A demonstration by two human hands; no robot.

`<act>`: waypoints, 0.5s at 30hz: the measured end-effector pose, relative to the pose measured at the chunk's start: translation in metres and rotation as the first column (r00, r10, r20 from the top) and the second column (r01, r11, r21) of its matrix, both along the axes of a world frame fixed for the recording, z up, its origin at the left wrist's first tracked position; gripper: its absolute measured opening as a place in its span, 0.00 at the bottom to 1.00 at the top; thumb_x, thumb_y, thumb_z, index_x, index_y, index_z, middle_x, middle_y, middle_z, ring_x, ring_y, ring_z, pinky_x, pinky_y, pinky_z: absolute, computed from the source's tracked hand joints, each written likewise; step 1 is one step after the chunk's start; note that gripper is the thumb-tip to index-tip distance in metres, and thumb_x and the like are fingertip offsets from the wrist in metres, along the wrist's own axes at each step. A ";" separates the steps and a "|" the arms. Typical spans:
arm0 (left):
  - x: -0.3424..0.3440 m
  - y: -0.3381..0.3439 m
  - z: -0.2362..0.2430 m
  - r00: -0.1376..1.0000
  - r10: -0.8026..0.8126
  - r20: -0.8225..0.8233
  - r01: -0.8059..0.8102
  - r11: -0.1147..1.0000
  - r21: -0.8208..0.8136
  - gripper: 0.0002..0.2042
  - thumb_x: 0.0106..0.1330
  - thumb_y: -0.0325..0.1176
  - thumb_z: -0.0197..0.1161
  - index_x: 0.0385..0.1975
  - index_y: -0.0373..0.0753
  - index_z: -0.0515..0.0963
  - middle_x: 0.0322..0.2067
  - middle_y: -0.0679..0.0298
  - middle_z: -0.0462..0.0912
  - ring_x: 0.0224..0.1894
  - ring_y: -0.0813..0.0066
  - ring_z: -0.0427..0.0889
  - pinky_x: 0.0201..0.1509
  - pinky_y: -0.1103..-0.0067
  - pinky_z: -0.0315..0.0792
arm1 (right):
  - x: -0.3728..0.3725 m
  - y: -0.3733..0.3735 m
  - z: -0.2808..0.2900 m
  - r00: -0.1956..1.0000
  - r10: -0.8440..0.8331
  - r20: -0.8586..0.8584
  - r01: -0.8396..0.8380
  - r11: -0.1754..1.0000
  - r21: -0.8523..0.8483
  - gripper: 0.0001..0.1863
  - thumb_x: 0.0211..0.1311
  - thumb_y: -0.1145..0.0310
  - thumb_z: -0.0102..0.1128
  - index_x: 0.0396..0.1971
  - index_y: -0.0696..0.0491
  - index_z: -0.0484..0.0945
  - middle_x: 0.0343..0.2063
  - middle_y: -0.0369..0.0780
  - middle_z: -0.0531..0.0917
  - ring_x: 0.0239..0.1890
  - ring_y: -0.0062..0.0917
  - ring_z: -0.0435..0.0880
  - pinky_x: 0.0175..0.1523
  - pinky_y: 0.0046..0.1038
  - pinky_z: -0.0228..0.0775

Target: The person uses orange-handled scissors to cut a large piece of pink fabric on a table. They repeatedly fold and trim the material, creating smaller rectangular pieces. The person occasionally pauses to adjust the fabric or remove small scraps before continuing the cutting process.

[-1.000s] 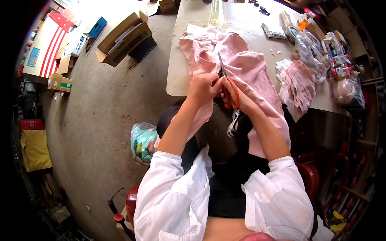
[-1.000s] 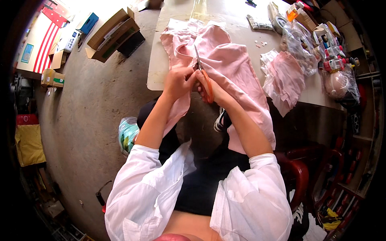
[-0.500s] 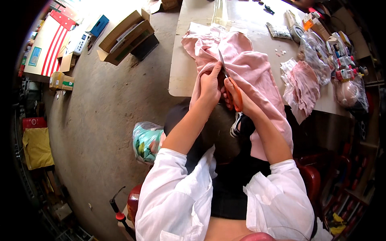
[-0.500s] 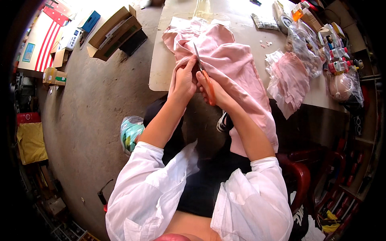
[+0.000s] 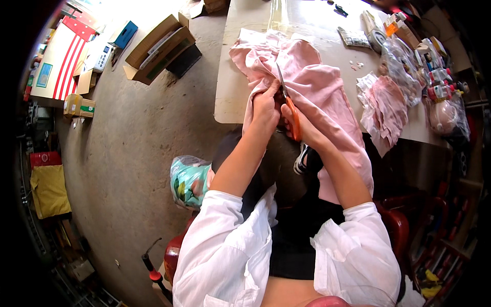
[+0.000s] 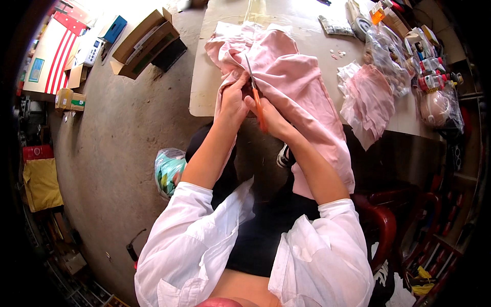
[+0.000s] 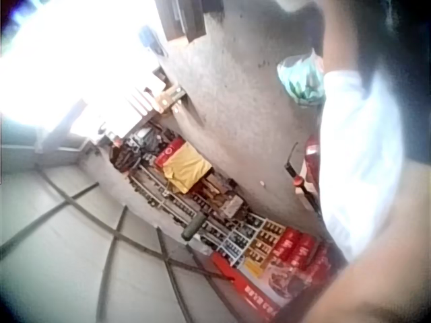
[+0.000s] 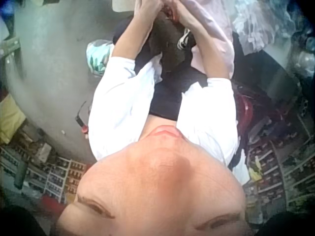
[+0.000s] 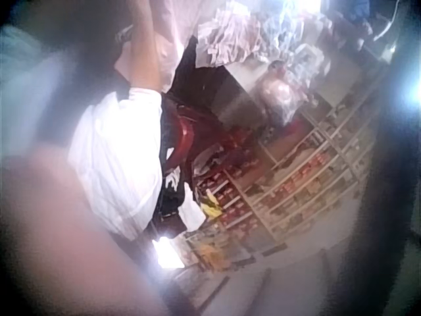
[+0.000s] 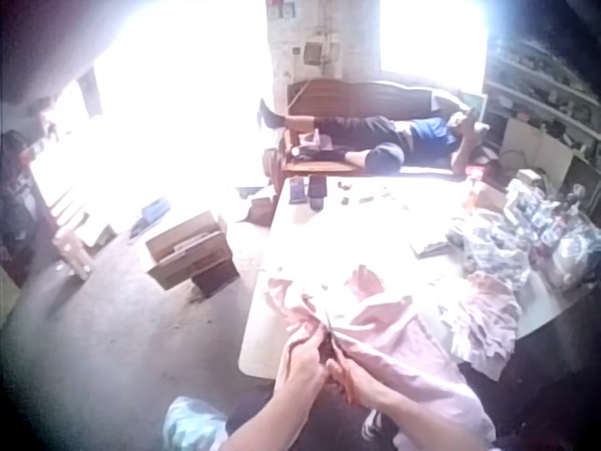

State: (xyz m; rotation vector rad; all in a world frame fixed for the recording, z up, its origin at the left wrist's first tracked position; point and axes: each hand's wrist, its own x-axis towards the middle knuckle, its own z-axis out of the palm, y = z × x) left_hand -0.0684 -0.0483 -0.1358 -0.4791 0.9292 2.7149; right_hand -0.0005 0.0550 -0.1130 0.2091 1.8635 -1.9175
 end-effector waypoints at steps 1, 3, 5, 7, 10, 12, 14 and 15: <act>0.000 -0.001 0.000 1.000 -0.019 0.013 0.019 1.000 0.002 0.07 0.61 0.26 0.61 0.38 0.36 0.76 0.33 0.63 0.80 0.33 0.72 0.79 0.37 0.78 0.74 | 0.000 0.000 -0.001 0.999 0.017 -0.047 -0.015 0.999 0.045 0.25 0.61 0.39 0.48 0.35 0.49 0.66 0.21 0.28 0.65 0.20 0.12 0.63 0.22 0.15 0.58; 0.001 -0.003 0.000 0.998 -0.058 0.039 0.058 0.998 0.006 0.06 0.62 0.25 0.60 0.38 0.36 0.76 0.31 0.64 0.80 0.32 0.72 0.79 0.37 0.77 0.75 | 0.002 0.003 -0.002 0.998 0.029 -0.060 -0.020 0.990 0.143 0.26 0.60 0.39 0.49 0.33 0.50 0.67 0.19 0.28 0.64 0.18 0.12 0.63 0.22 0.16 0.58; 0.003 -0.001 0.003 0.999 -0.039 0.034 0.038 0.999 0.019 0.04 0.61 0.26 0.61 0.34 0.36 0.77 0.29 0.63 0.80 0.29 0.72 0.79 0.33 0.79 0.74 | 0.003 0.004 -0.004 0.998 0.007 -0.068 0.008 0.975 0.224 0.26 0.61 0.40 0.49 0.31 0.52 0.68 0.17 0.28 0.64 0.17 0.13 0.63 0.22 0.16 0.58; 0.003 -0.001 0.004 0.999 -0.040 0.035 0.038 0.998 0.051 0.03 0.61 0.26 0.61 0.32 0.36 0.77 0.27 0.63 0.80 0.27 0.73 0.79 0.31 0.79 0.74 | 0.004 0.004 -0.007 0.996 -0.047 -0.077 0.067 0.955 0.289 0.26 0.62 0.42 0.50 0.28 0.54 0.69 0.15 0.29 0.65 0.16 0.13 0.63 0.21 0.17 0.57; 0.002 -0.003 -0.004 0.997 -0.065 0.048 0.059 0.992 0.111 0.02 0.61 0.27 0.61 0.31 0.37 0.77 0.25 0.63 0.80 0.24 0.72 0.79 0.29 0.77 0.75 | 0.007 0.002 -0.007 0.977 -0.026 -0.213 0.105 0.924 0.367 0.27 0.64 0.45 0.50 0.22 0.58 0.71 0.14 0.34 0.69 0.18 0.15 0.66 0.22 0.22 0.58; -0.001 -0.003 -0.009 0.995 -0.074 0.065 0.065 0.989 0.134 0.02 0.62 0.28 0.60 0.30 0.37 0.77 0.23 0.63 0.79 0.23 0.72 0.78 0.28 0.77 0.75 | 0.008 0.000 0.000 0.969 -0.002 -0.247 0.106 0.907 0.408 0.28 0.64 0.47 0.50 0.22 0.61 0.71 0.14 0.37 0.70 0.18 0.17 0.66 0.23 0.26 0.59; 0.002 -0.004 -0.007 0.994 -0.071 0.080 0.060 0.989 0.133 0.03 0.63 0.28 0.59 0.30 0.37 0.77 0.23 0.64 0.79 0.24 0.72 0.78 0.28 0.77 0.75 | 0.008 -0.001 0.002 0.966 0.012 -0.258 0.103 0.900 0.425 0.28 0.64 0.48 0.50 0.22 0.62 0.71 0.15 0.40 0.71 0.19 0.20 0.68 0.25 0.28 0.61; 0.002 -0.003 -0.004 0.994 -0.072 0.085 0.060 0.989 0.135 0.03 0.63 0.29 0.59 0.30 0.37 0.77 0.23 0.64 0.79 0.24 0.72 0.78 0.29 0.77 0.75 | 0.009 -0.001 0.000 0.967 0.014 -0.255 0.099 0.901 0.423 0.28 0.64 0.48 0.50 0.22 0.63 0.72 0.15 0.41 0.71 0.19 0.21 0.68 0.25 0.29 0.61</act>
